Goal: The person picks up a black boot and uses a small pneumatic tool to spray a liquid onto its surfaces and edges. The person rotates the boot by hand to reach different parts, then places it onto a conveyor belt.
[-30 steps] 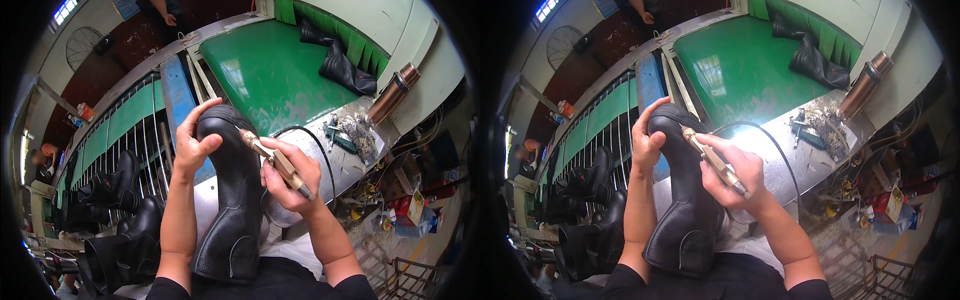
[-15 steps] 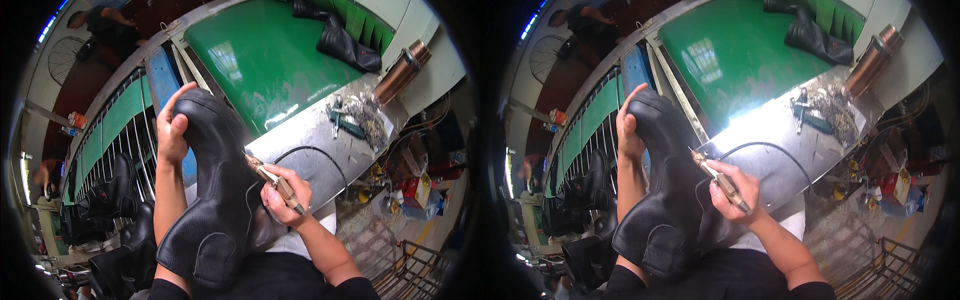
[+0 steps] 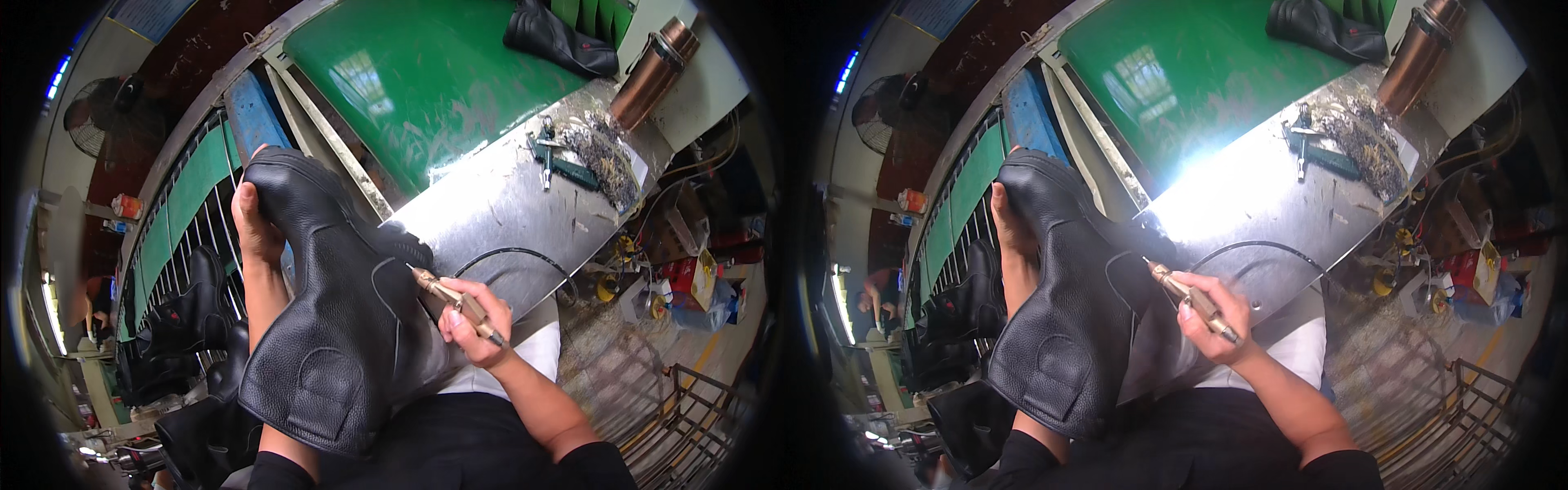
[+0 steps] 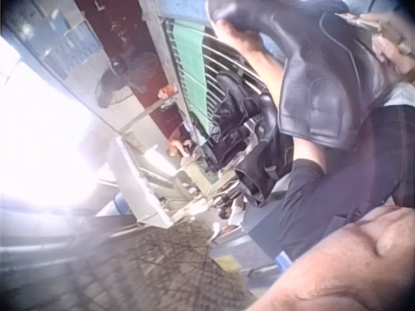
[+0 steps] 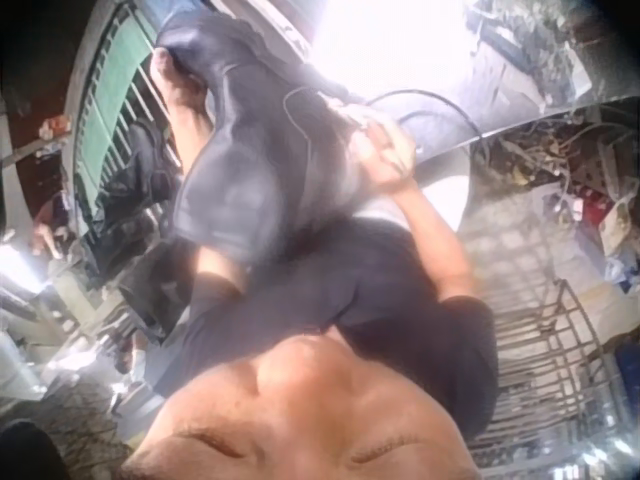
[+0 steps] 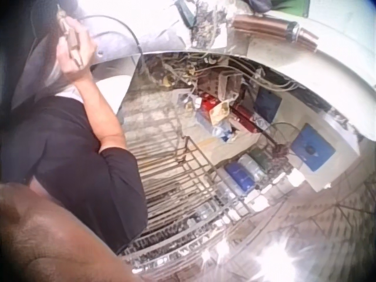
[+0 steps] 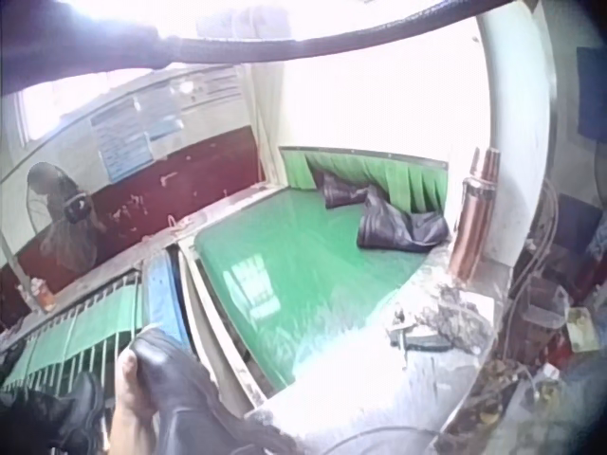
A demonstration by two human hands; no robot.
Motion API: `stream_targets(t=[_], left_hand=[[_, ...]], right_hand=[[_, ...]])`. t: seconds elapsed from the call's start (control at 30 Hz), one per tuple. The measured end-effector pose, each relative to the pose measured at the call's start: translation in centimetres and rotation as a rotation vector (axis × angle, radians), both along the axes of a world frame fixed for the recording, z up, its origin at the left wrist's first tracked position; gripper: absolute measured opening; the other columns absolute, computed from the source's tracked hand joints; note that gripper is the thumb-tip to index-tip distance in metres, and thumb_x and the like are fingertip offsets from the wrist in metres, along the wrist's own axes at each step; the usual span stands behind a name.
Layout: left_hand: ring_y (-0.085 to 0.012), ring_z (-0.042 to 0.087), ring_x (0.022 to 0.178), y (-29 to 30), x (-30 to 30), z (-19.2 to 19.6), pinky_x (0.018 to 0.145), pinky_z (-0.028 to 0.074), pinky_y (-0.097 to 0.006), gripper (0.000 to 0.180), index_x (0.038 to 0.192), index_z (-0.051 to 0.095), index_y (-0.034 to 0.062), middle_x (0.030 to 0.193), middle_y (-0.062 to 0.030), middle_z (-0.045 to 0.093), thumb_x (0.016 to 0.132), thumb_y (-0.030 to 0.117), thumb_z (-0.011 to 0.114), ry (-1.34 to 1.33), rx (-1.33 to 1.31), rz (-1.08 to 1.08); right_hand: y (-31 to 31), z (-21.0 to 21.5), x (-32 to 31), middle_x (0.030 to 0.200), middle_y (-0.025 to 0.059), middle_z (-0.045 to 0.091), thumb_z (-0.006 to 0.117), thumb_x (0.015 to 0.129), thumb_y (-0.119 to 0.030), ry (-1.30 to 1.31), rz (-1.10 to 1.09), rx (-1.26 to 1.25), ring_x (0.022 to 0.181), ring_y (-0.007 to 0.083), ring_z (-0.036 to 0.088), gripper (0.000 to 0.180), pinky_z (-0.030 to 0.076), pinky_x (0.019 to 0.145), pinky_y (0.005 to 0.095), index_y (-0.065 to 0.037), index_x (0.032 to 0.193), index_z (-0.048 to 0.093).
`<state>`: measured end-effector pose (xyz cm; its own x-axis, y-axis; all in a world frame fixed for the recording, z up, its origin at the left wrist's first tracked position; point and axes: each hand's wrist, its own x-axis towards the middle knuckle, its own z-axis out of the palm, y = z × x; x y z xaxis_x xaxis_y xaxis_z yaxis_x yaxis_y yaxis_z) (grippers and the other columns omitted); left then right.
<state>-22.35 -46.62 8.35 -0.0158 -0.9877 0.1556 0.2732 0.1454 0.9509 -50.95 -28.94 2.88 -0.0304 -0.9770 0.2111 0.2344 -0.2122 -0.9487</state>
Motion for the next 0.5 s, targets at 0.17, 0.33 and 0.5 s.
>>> stream_targets(t=[0.17, 0.33, 0.5], left_hand=[[-0.0317, 0.068, 0.095, 3.9, 3.8, -1.3, 0.086, 0.056, -0.047, 0.064, 0.118, 0.056, -0.0052, 0.108, -0.0199, 0.066, 0.087, 0.050, 0.065, 0.207, 0.152, 0.174], [-0.0317, 0.068, 0.095, 10.1, 2.7, -2.1, 0.085, 0.057, -0.046, 0.054, 0.117, 0.056, -0.0037, 0.109, -0.0181, 0.066, 0.093, 0.044, 0.058, 0.341, 0.411, 0.279], [-0.0270, 0.068, 0.094, 19.6, 5.9, -3.4, 0.082, 0.056, -0.042, 0.052, 0.119, 0.057, -0.0018, 0.110, -0.0144, 0.067, 0.095, 0.045, 0.055, 0.119, 0.499, 0.520]], right_hand=[[1.0, 0.4, 0.3, 0.066, 0.0030, 0.059, 0.053, 0.089, -0.003, -0.200, 0.079, 0.180, 0.056, 0.0071, 0.056, 0.031, 0.044, 0.051, 0.0231, 0.004, 0.119, 0.055], [0.5, 0.3, 1.4, 0.070, 0.0042, 0.051, 0.050, 0.094, -0.007, -0.293, 0.123, 0.302, 0.057, 0.0095, 0.049, 0.033, 0.043, 0.054, 0.0249, 0.004, 0.124, 0.046], [-0.9, -0.8, 4.5, 0.070, 0.0021, 0.052, 0.053, 0.092, -0.004, -0.219, 0.092, 0.231, 0.056, 0.0072, 0.048, 0.032, 0.040, 0.053, 0.0230, 0.001, 0.123, 0.047]])
